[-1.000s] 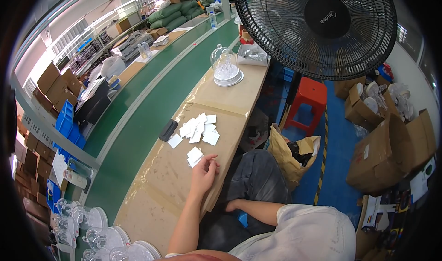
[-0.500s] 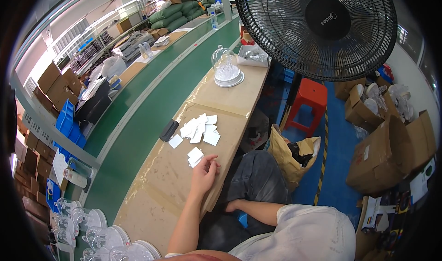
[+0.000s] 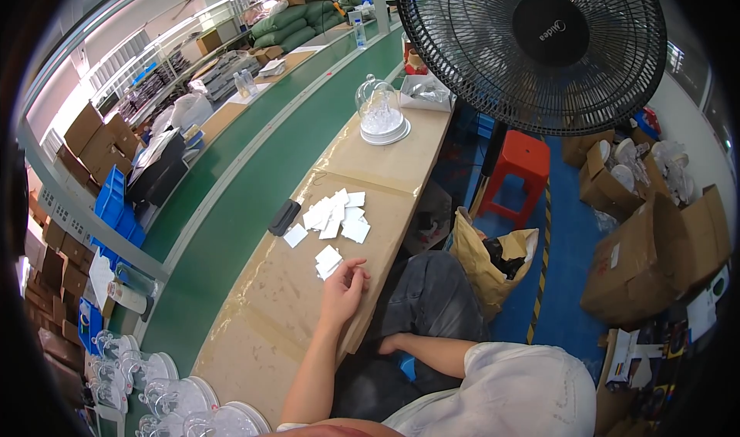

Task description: The recorder is assembling decorative light fixtures by checking batteries and attaching battery compartment covers at a factory workstation.

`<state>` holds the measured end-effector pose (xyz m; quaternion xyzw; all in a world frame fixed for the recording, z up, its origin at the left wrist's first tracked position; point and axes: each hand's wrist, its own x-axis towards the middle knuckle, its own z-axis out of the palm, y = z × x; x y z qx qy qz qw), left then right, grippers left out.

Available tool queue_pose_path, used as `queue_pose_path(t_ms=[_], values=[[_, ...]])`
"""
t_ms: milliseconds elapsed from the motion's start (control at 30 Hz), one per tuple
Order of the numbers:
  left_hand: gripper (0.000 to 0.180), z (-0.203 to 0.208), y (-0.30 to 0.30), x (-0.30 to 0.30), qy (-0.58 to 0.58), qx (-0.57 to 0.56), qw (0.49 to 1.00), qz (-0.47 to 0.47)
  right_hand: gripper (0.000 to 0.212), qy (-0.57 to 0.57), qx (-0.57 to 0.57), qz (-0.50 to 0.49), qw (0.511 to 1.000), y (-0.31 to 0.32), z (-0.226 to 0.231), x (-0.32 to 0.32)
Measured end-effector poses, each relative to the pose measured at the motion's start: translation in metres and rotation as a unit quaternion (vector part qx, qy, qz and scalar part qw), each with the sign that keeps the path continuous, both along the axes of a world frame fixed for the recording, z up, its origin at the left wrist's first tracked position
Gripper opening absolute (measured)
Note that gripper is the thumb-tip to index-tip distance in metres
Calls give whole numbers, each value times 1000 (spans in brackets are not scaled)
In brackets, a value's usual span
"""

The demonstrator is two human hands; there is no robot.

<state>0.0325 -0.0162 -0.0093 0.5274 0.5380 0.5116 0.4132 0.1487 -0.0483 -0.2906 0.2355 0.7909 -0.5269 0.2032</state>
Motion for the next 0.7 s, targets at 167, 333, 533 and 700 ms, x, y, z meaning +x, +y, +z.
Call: queue_pose_path(t_ms=[167, 333, 533, 700], values=[[21, 1, -2, -1, -1, -3, 1000, 2, 43, 25, 54, 10, 998, -2, 8, 1], [21, -1, -6, -7, -1, -11, 1000, 11, 43, 20, 35, 32, 999, -4, 48, -5], [21, 7, 0, 5, -2, 1, 1000, -4, 45, 17, 31, 26, 999, 4, 5, 5], [20, -3, 0, -3, 7, 1, 1000, 6, 46, 3, 34, 47, 998, 3, -8, -6]])
